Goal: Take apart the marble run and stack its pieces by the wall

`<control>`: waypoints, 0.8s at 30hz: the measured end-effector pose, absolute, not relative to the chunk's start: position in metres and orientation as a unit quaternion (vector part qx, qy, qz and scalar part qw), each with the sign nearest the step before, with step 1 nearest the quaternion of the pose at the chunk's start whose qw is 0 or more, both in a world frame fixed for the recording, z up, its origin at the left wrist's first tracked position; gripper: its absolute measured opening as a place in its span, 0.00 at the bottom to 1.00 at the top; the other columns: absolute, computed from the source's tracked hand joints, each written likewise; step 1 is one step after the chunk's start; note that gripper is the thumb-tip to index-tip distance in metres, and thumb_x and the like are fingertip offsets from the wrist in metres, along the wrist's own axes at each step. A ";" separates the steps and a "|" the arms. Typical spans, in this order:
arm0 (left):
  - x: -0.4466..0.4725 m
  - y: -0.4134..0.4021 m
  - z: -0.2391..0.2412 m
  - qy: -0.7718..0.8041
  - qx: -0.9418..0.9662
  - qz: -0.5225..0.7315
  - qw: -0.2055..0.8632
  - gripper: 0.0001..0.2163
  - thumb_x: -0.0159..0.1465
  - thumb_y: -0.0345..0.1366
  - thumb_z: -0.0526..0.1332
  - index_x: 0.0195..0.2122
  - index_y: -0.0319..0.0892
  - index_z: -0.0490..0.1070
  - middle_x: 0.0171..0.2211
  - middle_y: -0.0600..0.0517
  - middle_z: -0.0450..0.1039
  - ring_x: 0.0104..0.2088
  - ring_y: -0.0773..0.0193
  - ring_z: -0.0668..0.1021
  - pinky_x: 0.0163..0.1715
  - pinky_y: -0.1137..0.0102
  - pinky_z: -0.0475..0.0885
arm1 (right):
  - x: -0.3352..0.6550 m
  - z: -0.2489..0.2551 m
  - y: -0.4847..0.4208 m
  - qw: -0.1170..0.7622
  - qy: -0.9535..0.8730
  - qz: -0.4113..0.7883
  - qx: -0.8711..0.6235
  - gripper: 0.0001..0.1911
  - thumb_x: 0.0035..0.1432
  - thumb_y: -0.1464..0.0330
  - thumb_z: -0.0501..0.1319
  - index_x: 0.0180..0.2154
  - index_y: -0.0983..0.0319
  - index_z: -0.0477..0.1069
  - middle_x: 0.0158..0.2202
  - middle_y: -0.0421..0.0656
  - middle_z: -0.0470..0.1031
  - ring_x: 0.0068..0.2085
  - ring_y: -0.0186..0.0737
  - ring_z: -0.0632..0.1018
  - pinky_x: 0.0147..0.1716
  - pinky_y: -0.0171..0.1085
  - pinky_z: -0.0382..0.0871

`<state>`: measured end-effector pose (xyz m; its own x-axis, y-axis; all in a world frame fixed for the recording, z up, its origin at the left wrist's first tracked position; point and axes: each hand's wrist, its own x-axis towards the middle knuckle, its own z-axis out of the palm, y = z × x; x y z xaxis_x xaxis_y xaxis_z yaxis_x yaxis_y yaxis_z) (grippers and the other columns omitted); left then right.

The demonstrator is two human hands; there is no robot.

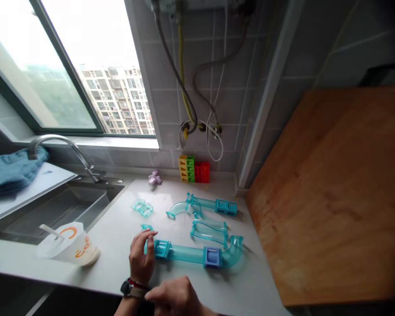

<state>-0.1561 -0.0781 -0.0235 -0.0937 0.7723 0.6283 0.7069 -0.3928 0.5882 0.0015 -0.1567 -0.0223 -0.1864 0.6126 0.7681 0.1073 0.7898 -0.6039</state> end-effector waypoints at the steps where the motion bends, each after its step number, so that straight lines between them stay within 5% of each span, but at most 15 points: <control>1: -0.157 -0.078 -0.023 0.563 0.651 0.506 0.045 0.11 0.72 0.35 0.53 0.44 0.44 0.76 0.45 0.46 0.77 0.53 0.52 0.77 0.58 0.53 0.69 | -0.006 -0.023 -0.154 0.569 -0.759 0.225 -0.220 0.13 0.55 0.68 0.57 0.41 0.59 0.77 0.22 0.38 0.78 0.18 0.35 0.75 0.17 0.31 0.67; 12: -0.148 -0.083 -0.014 0.549 0.659 0.503 0.105 0.10 0.71 0.33 0.55 0.40 0.42 0.77 0.41 0.47 0.78 0.49 0.53 0.79 0.55 0.54 0.72 | 0.010 -0.042 -0.139 0.436 -0.807 0.313 -0.245 0.15 0.54 0.69 0.57 0.42 0.59 0.78 0.31 0.39 0.84 0.28 0.36 0.83 0.27 0.30 0.75; 24: -0.087 -0.108 0.020 0.361 0.861 0.332 0.134 0.17 0.65 0.26 0.62 0.53 0.50 0.73 0.47 0.48 0.80 0.56 0.49 0.77 0.52 0.53 0.77 | 0.070 -0.001 -0.172 0.595 -0.657 0.229 -0.401 0.17 0.59 0.76 0.53 0.46 0.57 0.74 0.26 0.39 0.78 0.23 0.35 0.76 0.27 0.34 0.72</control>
